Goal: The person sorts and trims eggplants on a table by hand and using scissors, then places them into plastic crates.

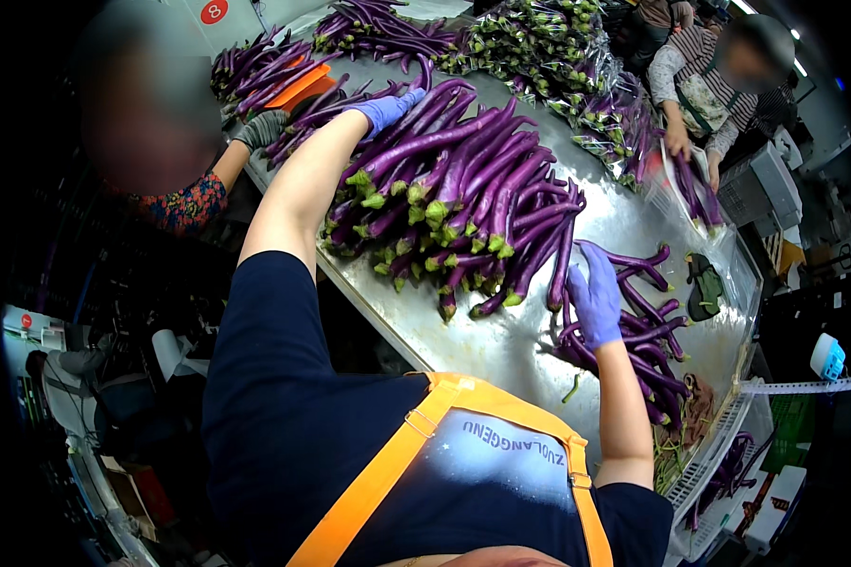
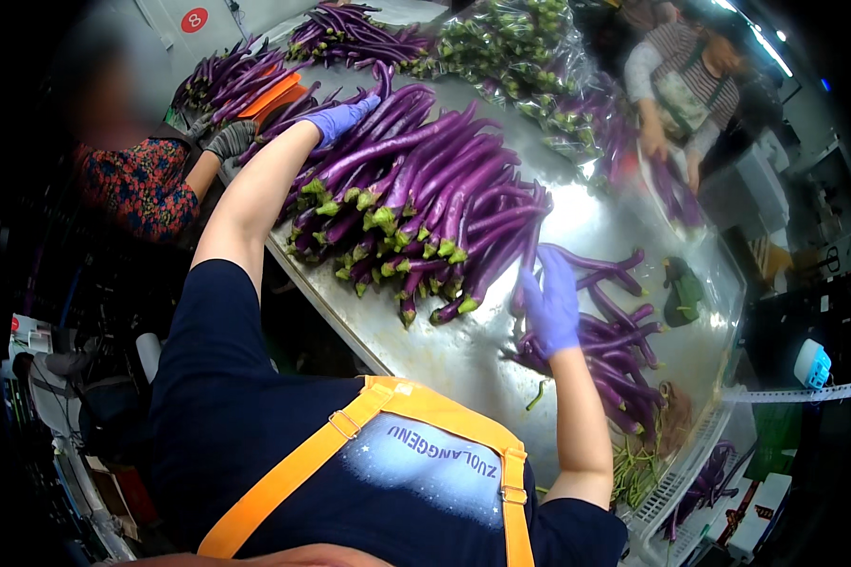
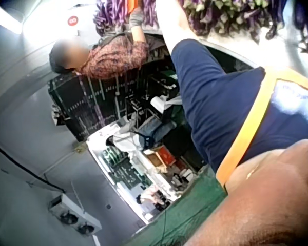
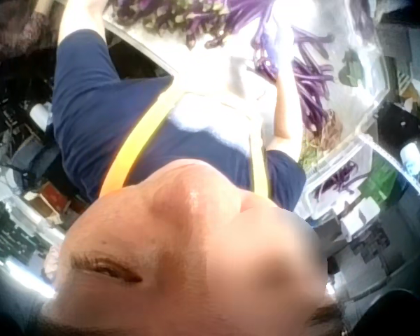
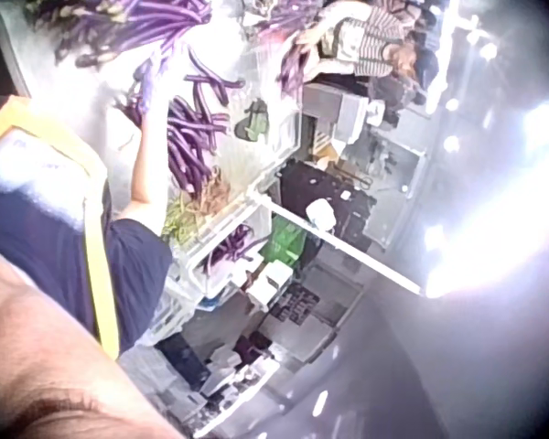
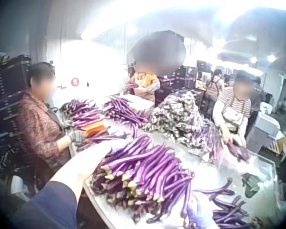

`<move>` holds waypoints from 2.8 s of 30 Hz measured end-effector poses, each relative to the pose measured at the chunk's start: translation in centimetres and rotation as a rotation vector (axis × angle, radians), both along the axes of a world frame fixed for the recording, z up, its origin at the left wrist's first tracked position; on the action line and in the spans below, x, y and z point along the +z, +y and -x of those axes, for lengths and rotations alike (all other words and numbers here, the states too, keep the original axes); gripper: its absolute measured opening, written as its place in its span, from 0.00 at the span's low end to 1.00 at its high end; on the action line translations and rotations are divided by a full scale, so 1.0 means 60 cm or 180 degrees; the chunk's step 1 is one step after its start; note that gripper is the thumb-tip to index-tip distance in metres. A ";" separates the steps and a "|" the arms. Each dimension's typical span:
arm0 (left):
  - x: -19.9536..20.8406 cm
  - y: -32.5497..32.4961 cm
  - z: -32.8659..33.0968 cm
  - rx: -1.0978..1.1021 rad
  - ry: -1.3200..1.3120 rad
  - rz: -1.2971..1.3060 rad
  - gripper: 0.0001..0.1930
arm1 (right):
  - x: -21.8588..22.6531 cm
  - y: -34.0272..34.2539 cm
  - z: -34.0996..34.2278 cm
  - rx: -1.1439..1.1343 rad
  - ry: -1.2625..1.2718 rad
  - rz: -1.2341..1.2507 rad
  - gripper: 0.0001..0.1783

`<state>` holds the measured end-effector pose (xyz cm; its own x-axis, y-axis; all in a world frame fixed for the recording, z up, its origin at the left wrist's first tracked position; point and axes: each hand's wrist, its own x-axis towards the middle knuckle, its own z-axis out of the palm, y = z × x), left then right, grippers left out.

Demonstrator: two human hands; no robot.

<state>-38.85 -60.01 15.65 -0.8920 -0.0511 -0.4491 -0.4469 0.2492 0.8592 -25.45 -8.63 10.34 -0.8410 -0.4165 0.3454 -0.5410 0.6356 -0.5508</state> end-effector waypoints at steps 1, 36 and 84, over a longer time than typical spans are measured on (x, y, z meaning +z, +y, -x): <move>-0.014 -0.033 0.007 0.0006 0.0284 0.0603 0.37 | -0.001 0.032 -0.037 -0.0152 -0.0304 0.0021 0.29; -0.337 0.853 -0.488 -0.0412 -0.2102 -0.3048 0.23 | -0.211 0.618 -0.132 -0.2294 -0.0873 -0.0360 0.45; -0.112 0.855 -0.462 -0.2528 0.2538 -0.1065 0.56 | -0.096 0.379 -0.315 0.0294 -0.2499 0.2603 0.42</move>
